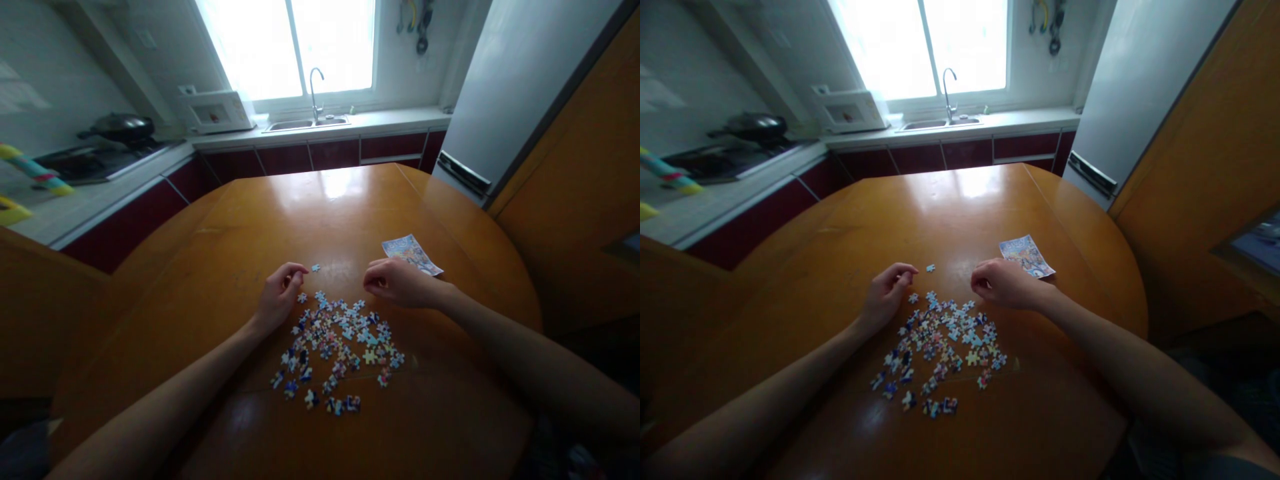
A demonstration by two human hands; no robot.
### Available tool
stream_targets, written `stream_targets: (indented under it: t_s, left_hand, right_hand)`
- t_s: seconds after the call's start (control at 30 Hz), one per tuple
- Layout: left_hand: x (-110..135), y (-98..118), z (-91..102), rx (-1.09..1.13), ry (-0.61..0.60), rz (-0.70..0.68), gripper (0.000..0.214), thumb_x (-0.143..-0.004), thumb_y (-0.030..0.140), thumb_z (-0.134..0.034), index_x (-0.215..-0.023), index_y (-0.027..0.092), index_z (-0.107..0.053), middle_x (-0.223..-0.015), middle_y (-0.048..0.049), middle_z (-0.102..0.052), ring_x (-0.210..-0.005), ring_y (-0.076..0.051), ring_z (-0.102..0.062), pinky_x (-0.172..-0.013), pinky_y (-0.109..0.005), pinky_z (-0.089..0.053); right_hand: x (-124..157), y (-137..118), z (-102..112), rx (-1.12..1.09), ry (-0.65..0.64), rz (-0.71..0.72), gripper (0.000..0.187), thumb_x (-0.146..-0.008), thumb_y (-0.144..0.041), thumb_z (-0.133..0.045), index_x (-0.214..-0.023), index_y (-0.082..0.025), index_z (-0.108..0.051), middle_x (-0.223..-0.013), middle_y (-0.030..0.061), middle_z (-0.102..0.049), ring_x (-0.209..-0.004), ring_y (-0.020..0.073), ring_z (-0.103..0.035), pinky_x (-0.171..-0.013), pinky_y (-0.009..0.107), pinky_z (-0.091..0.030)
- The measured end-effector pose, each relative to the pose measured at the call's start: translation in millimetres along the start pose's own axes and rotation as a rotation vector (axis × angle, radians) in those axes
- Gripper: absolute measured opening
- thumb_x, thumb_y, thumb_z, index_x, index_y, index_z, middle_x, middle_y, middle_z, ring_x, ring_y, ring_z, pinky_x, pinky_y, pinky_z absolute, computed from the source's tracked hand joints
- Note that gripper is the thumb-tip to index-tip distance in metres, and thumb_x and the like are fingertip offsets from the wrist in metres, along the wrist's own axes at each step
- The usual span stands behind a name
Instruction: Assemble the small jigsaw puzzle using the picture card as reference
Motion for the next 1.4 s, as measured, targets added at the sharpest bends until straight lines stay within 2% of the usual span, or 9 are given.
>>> stream_targets:
  t_s: [0.1,0.23,0.4,0.67,0.87,0.97,1.1,1.2,1.4]
  left_hand:
    - [-1,-2,-0.1,0.002,0.002,0.012,0.022,-0.092,0.032,-0.051,-0.092,0.017,-0.066,-0.073,0.0006,-0.058,-0.063,-0.012,-0.053,-0.056,-0.021,-0.039]
    - [-1,-3,-0.1,0.009,0.006,0.020,0.022,-0.092,0.033,-0.051,-0.092,0.017,-0.066,-0.074,0.0000,-0.059,-0.064,-0.012,-0.053,-0.057,-0.021,-0.040]
    - [-2,-3,-0.5,0.008,0.004,0.026,0.023,-0.091,0.033,-0.051,-0.092,0.016,-0.066,-0.073,-0.0001,-0.059,-0.064,-0.013,-0.053,-0.057,-0.022,-0.040]
    - [-3,-2,0.3,-0.001,0.006,0.030,0.024,-0.091,0.034,-0.051,-0.091,0.016,-0.066,-0.074,-0.0001,-0.059,-0.065,-0.013,-0.054,-0.059,-0.022,-0.042]
    - [-2,-2,-0.1,0.008,0.000,0.032,0.023,-0.091,0.034,-0.051,-0.092,0.016,-0.066,-0.074,0.0001,-0.060,-0.064,-0.013,-0.054,-0.058,-0.022,-0.041]
    - [-2,-1,-0.5,0.001,-0.006,0.026,0.024,-0.091,0.034,-0.051,-0.091,0.016,-0.066,-0.073,0.0003,-0.060,-0.064,-0.013,-0.054,-0.058,-0.022,-0.041]
    - [-2,1,-1.5,0.001,-0.016,0.020,0.025,-0.092,0.035,-0.050,-0.090,0.016,-0.067,-0.072,0.0003,-0.060,-0.064,-0.013,-0.054,-0.059,-0.022,-0.042]
    - [-2,1,-1.3,0.006,-0.013,0.021,0.025,-0.091,0.035,-0.050,-0.089,0.016,-0.067,-0.071,0.0002,-0.060,-0.064,-0.013,-0.055,-0.059,-0.022,-0.043]
    - [-3,2,-2.7,0.007,-0.025,0.008,0.026,-0.091,0.036,-0.050,-0.090,0.017,-0.067,-0.072,-0.0003,-0.061,-0.066,-0.014,-0.056,-0.060,-0.023,-0.043]
  right_hand:
    - [15,-22,-27,0.109,-0.256,-0.021,0.011,-0.082,-0.018,-0.066,-0.072,-0.019,-0.070,-0.073,0.0028,-0.069,-0.068,0.0142,-0.060,-0.063,0.026,-0.039]
    - [29,-38,-48,0.239,-0.383,-0.078,0.015,-0.081,-0.030,-0.073,-0.073,-0.017,-0.069,-0.081,0.0072,-0.072,-0.075,0.0192,-0.064,-0.065,0.028,-0.040]
    - [37,-43,-56,0.272,-0.385,-0.154,0.009,-0.084,-0.024,-0.068,-0.082,-0.015,-0.068,-0.090,0.0102,-0.072,-0.085,0.0228,-0.064,-0.071,0.030,-0.043]
    - [40,-48,-55,0.208,-0.339,-0.121,0.011,-0.083,-0.013,-0.058,-0.093,-0.014,-0.063,-0.100,0.0114,-0.068,-0.089,0.0224,-0.058,-0.073,0.030,-0.041]
    - [32,-36,-56,-0.014,-0.337,-0.192,0.009,-0.072,-0.009,-0.066,-0.075,-0.018,-0.065,-0.076,0.0022,-0.069,-0.068,0.0144,-0.056,-0.060,0.025,-0.036]
    - [19,-17,-46,-0.208,-0.259,-0.193,0.012,-0.072,-0.006,-0.065,-0.073,-0.018,-0.068,-0.070,-0.0008,-0.068,-0.062,0.0111,-0.056,-0.057,0.022,-0.036]
    - [-1,40,6,-0.226,0.171,-0.257,0.010,-0.075,-0.009,-0.065,-0.076,-0.016,-0.072,-0.071,0.0019,-0.071,-0.065,0.0129,-0.060,-0.061,0.024,-0.042]
    - [-4,73,29,-0.233,0.367,-0.287,0.006,-0.076,-0.016,-0.068,-0.076,-0.016,-0.074,-0.073,0.0039,-0.073,-0.066,0.0148,-0.062,-0.063,0.026,-0.045]
    - [-10,91,17,-0.243,0.332,-0.286,0.010,-0.075,-0.016,-0.066,-0.077,-0.017,-0.075,-0.075,0.0046,-0.075,-0.071,0.0172,-0.066,-0.067,0.027,-0.048]
Point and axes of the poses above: each hand's wrist, its own x-axis away from the middle knuckle, its own z-axis out of the back of the hand, y = z × x, the point moved 10 cm from there along -x, towards the middle knuckle
